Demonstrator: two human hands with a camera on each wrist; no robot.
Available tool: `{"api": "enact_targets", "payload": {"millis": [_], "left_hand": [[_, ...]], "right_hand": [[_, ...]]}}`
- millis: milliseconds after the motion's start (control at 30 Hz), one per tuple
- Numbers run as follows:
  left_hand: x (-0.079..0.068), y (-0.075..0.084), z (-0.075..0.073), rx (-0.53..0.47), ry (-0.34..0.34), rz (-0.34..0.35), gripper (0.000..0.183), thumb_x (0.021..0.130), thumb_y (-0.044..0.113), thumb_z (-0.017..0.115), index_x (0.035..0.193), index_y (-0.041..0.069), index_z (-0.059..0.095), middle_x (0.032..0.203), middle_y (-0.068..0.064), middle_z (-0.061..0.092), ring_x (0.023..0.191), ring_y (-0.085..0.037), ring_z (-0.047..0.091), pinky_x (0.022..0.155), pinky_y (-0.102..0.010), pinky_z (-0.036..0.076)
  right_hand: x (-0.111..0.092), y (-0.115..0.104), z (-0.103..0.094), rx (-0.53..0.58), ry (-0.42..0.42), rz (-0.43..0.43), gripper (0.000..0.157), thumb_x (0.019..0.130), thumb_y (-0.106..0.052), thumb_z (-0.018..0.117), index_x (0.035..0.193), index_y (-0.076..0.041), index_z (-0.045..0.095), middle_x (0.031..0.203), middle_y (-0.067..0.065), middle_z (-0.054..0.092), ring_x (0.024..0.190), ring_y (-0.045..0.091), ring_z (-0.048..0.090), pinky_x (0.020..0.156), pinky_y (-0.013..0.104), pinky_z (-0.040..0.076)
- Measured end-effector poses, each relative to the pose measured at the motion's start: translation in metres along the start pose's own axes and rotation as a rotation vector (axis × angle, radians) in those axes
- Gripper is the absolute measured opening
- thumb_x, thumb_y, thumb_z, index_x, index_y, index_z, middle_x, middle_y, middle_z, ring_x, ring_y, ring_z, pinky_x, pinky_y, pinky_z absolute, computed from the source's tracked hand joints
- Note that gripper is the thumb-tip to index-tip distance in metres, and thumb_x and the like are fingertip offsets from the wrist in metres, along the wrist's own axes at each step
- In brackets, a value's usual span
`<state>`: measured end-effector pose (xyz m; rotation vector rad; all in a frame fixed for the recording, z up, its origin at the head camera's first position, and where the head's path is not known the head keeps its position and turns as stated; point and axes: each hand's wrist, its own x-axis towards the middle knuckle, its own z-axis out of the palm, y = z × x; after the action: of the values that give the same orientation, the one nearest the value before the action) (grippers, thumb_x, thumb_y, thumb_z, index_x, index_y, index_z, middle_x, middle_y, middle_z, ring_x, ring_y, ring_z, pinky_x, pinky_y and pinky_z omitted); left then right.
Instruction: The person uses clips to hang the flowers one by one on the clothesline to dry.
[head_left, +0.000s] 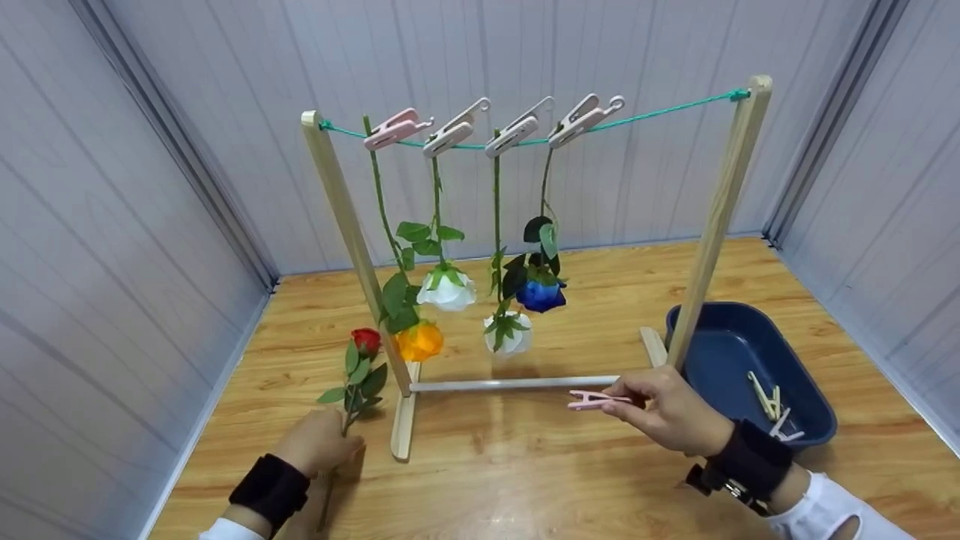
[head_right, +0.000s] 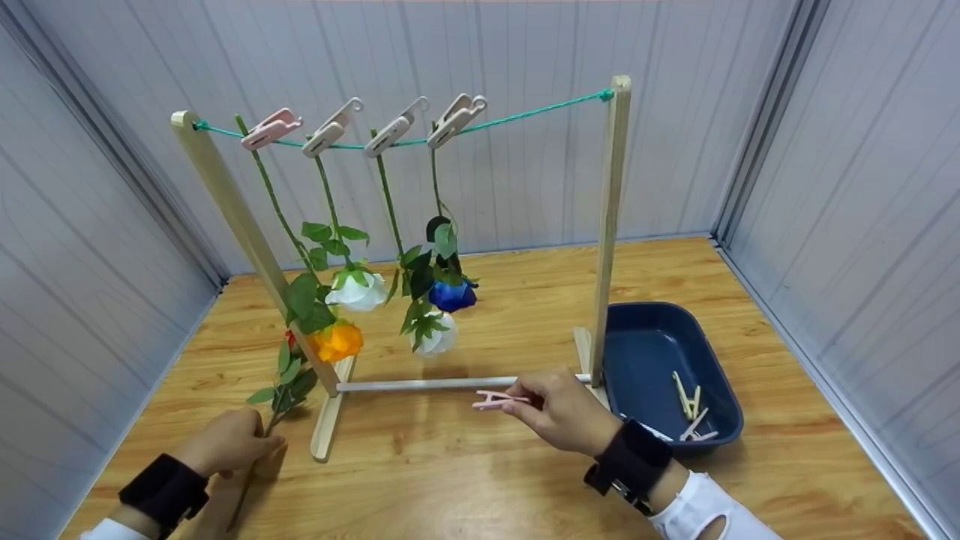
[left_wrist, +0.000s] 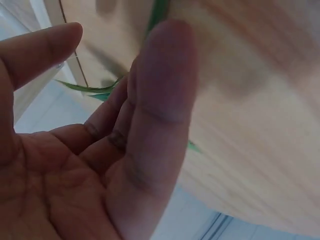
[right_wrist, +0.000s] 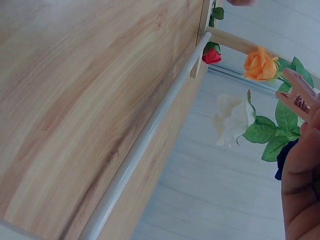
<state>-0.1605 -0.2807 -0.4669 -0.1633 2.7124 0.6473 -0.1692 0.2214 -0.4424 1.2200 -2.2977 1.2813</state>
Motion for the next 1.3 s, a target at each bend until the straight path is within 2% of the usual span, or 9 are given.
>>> {"api": "enact_targets", "payload": {"millis": [200, 433, 600, 733, 800, 933, 1033, 1167, 1300], "left_hand": [[0.001, -0.009, 0.007, 0.008, 0.016, 0.017, 0.039, 0.092, 0.011, 0.075, 0.062, 0.014, 0.05, 0.06, 0.002, 0.046, 0.051, -0.012, 0.042, 0.048, -0.022, 0.032], [0.005, -0.014, 0.009, -0.039, 0.001, 0.008, 0.02, 0.086, -0.005, 0.059, 0.071, 0.007, 0.056, 0.062, -0.001, 0.05, 0.052, -0.014, 0.045, 0.048, -0.023, 0.033], [0.005, -0.013, 0.012, -0.083, 0.033, -0.003, 0.033, 0.087, -0.005, 0.055, 0.058, 0.011, 0.055, 0.05, 0.004, 0.046, 0.042, -0.009, 0.041, 0.041, -0.021, 0.032], [0.005, -0.012, 0.012, -0.136, 0.041, -0.038, 0.036, 0.088, -0.003, 0.054, 0.057, 0.015, 0.051, 0.052, 0.006, 0.04, 0.044, -0.009, 0.039, 0.041, -0.021, 0.03], [0.006, -0.012, 0.011, -0.167, 0.035, -0.051, 0.03, 0.09, -0.002, 0.053, 0.063, 0.011, 0.056, 0.056, 0.004, 0.044, 0.046, -0.01, 0.041, 0.042, -0.021, 0.031], [0.006, -0.014, 0.009, -0.257, 0.009, -0.046, 0.022, 0.099, 0.002, 0.05, 0.085, 0.001, 0.067, 0.065, -0.003, 0.053, 0.05, -0.012, 0.046, 0.045, -0.023, 0.036], [0.007, -0.014, 0.009, -0.321, 0.02, -0.019, 0.025, 0.104, 0.005, 0.05, 0.083, 0.002, 0.064, 0.063, -0.001, 0.05, 0.05, -0.011, 0.043, 0.047, -0.024, 0.035], [0.006, -0.011, 0.009, -0.411, 0.085, 0.026, 0.024, 0.105, 0.006, 0.057, 0.085, 0.0, 0.068, 0.067, -0.002, 0.055, 0.054, -0.012, 0.048, 0.052, -0.025, 0.04], [0.003, -0.006, 0.009, -0.552, 0.118, 0.049, 0.021, 0.107, 0.005, 0.059, 0.115, -0.011, 0.069, 0.084, -0.011, 0.068, 0.064, -0.016, 0.06, 0.057, -0.028, 0.051]], "right_hand": [[0.001, -0.001, 0.0, -0.011, -0.002, 0.016, 0.019, 0.093, 0.006, 0.079, 0.096, -0.012, 0.078, 0.071, 0.0, 0.066, 0.065, -0.005, 0.046, 0.051, 0.016, 0.039], [-0.001, 0.0, 0.002, -0.013, 0.01, 0.005, 0.02, 0.092, 0.007, 0.08, 0.096, -0.012, 0.079, 0.071, 0.0, 0.066, 0.064, -0.005, 0.047, 0.052, 0.015, 0.039], [-0.003, 0.001, 0.002, 0.005, -0.003, 0.026, 0.018, 0.094, 0.007, 0.079, 0.099, -0.011, 0.079, 0.072, 0.001, 0.066, 0.063, -0.006, 0.045, 0.049, 0.019, 0.039], [-0.004, 0.001, 0.002, 0.011, -0.006, 0.036, 0.018, 0.094, 0.007, 0.079, 0.1, -0.011, 0.079, 0.072, 0.002, 0.067, 0.062, -0.006, 0.045, 0.048, 0.019, 0.039], [-0.005, 0.001, 0.001, 0.011, -0.005, 0.041, 0.018, 0.094, 0.006, 0.079, 0.099, -0.011, 0.079, 0.072, 0.001, 0.067, 0.062, -0.006, 0.045, 0.048, 0.019, 0.039], [-0.005, 0.001, 0.002, 0.008, -0.002, 0.049, 0.017, 0.094, 0.005, 0.079, 0.099, -0.011, 0.08, 0.071, 0.001, 0.066, 0.062, -0.006, 0.045, 0.048, 0.018, 0.038], [-0.005, 0.001, 0.002, 0.004, 0.002, 0.054, 0.017, 0.094, 0.005, 0.08, 0.098, -0.011, 0.08, 0.071, 0.001, 0.066, 0.062, -0.006, 0.044, 0.048, 0.019, 0.038], [-0.006, 0.002, 0.002, 0.006, 0.007, 0.063, 0.018, 0.094, 0.005, 0.079, 0.098, -0.012, 0.08, 0.07, 0.0, 0.065, 0.062, -0.006, 0.044, 0.05, 0.018, 0.037], [-0.006, 0.002, 0.003, 0.007, 0.009, 0.063, 0.018, 0.094, 0.004, 0.079, 0.099, -0.013, 0.081, 0.069, 0.0, 0.063, 0.063, -0.005, 0.043, 0.053, 0.016, 0.035]]}}
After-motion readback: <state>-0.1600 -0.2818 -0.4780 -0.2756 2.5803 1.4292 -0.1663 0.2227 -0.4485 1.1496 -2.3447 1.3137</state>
